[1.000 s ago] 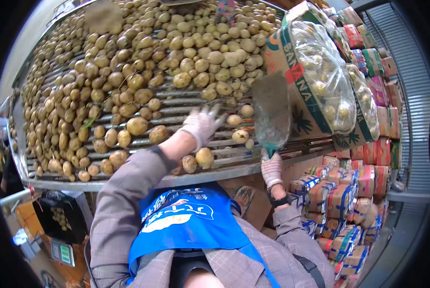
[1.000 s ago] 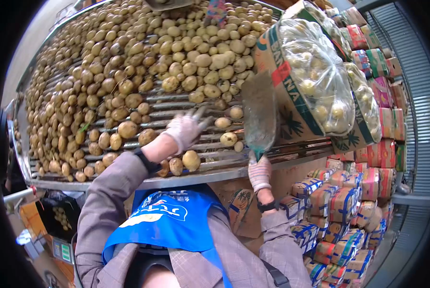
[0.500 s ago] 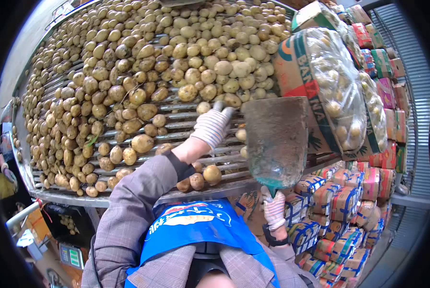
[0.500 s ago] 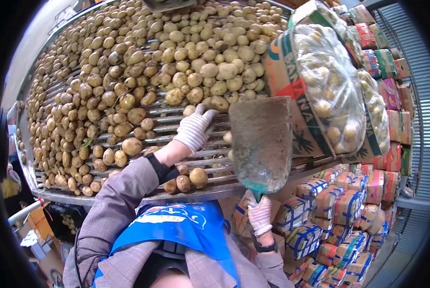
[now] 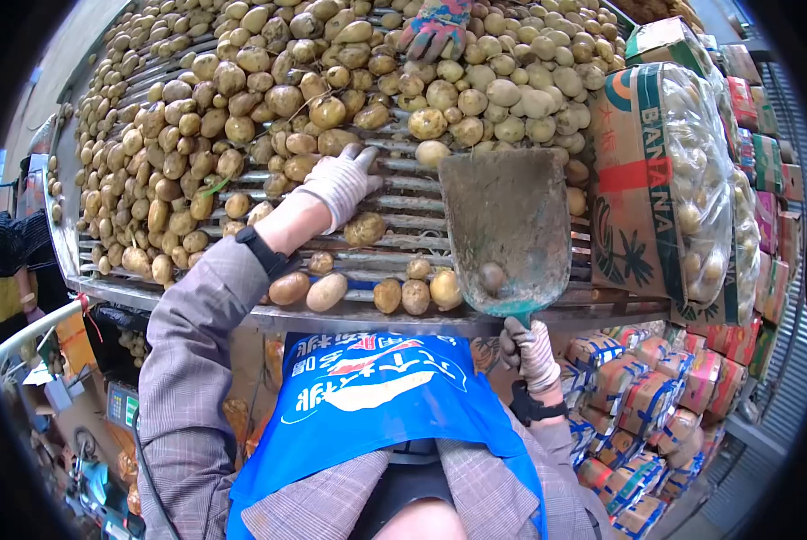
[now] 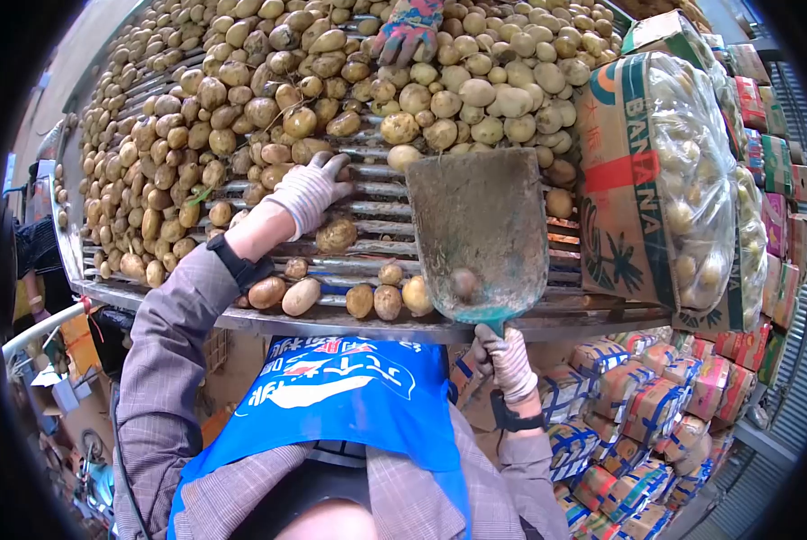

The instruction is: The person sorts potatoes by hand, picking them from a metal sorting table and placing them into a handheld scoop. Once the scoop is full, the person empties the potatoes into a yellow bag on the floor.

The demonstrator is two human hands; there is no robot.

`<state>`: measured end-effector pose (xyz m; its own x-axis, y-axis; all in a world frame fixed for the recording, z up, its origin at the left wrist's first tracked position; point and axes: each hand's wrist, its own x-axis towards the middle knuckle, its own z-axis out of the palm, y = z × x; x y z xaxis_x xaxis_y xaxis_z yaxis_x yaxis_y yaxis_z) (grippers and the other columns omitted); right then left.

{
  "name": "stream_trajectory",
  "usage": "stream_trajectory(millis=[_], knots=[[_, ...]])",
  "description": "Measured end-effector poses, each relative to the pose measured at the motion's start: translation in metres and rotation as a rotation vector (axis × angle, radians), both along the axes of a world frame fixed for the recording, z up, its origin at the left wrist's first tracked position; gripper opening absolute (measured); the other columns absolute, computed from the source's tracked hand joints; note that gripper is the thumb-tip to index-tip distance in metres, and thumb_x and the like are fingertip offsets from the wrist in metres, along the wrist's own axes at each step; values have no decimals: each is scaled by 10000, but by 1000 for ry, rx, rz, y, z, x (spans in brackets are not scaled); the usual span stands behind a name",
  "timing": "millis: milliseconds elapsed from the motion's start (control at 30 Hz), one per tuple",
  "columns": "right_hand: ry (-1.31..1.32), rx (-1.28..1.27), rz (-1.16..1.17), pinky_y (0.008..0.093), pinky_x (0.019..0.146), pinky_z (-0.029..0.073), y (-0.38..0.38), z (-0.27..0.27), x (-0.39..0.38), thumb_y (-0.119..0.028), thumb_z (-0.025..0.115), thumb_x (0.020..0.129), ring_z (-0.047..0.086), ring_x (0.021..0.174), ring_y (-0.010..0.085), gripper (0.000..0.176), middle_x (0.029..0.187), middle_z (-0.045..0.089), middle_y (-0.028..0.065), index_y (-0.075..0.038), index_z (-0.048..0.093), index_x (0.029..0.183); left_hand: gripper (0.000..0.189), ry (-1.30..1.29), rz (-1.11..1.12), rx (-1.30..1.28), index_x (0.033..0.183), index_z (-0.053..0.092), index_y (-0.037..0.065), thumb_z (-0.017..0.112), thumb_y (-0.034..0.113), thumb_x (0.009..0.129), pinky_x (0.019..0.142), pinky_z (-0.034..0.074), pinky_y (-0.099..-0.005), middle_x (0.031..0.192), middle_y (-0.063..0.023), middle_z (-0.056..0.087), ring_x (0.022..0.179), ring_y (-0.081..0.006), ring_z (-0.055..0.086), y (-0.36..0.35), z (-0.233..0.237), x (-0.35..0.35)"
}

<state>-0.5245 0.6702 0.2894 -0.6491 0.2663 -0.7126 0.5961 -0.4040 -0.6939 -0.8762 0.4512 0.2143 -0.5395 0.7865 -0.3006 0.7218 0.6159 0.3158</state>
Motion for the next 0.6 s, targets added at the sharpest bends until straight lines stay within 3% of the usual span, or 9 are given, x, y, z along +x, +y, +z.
stream_trajectory(millis=[100, 200, 267, 333, 400, 467, 500, 533, 600], knots=[[-41, 10, 30, 238, 375, 329, -3, 8, -8, -275, 602, 944, 431, 420, 91, 244, 588, 499, 3, -84, 555, 800, 451, -137, 105, -19, 1166, 640, 192, 683, 52, 740, 960, 490, -442, 1387, -163, 439, 1156, -412, 521, 2, -16, 3], [-31, 29, 61, 240, 380, 326, -5, 11, -10, -265, 602, 945, 429, 417, 89, 245, 587, 503, 4, -75, 560, 798, 503, -296, 104, 261, 1115, 655, 180, 682, -51, 668, 957, 495, -394, 1346, -173, 460, 1159, -389, 533, -11, -24, -1], [-49, 62, 103, 239, 383, 326, -5, 14, -13, -268, 611, 937, 429, 416, 86, 240, 588, 507, 5, -72, 565, 807, 523, -260, 40, 456, 1101, 660, 187, 675, -84, 653, 966, 487, -372, 1329, -170, 470, 1173, -382, 529, -21, -11, 0], [-130, 145, 167, 244, 384, 339, -8, 26, -29, -337, 619, 929, 432, 419, 86, 269, 587, 504, -1, -94, 565, 827, 511, -555, 272, 666, 1143, 632, 152, 705, -62, 684, 996, 467, -370, 1340, -164, 473, 1195, -367, 523, -8, 19, 5], [-98, 171, 263, 244, 381, 341, -9, 26, -38, -343, 620, 928, 426, 412, 82, 270, 581, 502, -8, -104, 561, 816, 482, -163, -89, 753, 1186, 616, 148, 744, 0, 745, 962, 490, -366, 1388, -193, 445, 1205, -370, 531, 2, 40, 15], [-93, 99, 249, 242, 375, 338, -9, 22, -42, -315, 619, 932, 410, 403, 75, 258, 569, 487, -15, -113, 547, 787, 698, -338, -163, 772, 1344, 519, 189, 797, 59, 717, 1052, 439, -396, 1500, -223, 306, 1353, -395, 387, 11, 55, 32], [-99, 72, 222, 233, 381, 331, -7, 22, -42, -312, 626, 929, 412, 410, 70, 244, 581, 495, -19, -116, 551, 804, 862, -324, -84, 718, 1435, 424, 204, 843, 153, 683, 1099, 394, -432, 1544, -257, 198, 1412, -427, 276, 3, 78, 34], [-102, 45, 192, 225, 387, 323, -5, 23, -41, -310, 634, 926, 414, 418, 66, 232, 592, 503, -23, -118, 556, 822, 805, -292, 34, 783, 1388, 476, 219, 841, 190, 671, 1111, 374, -454, 1514, -272, 247, 1378, -452, 320, -4, 78, 39], [-87, 6, 152, 216, 392, 312, 1, 20, -38, -305, 643, 925, 411, 423, 60, 219, 603, 509, -29, -123, 557, 838, 741, -235, 68, 547, 1348, 499, 207, 821, 179, 682, 1070, 411, -465, 1466, -260, 331, 1321, -453, 391, -22, 50, 50]])
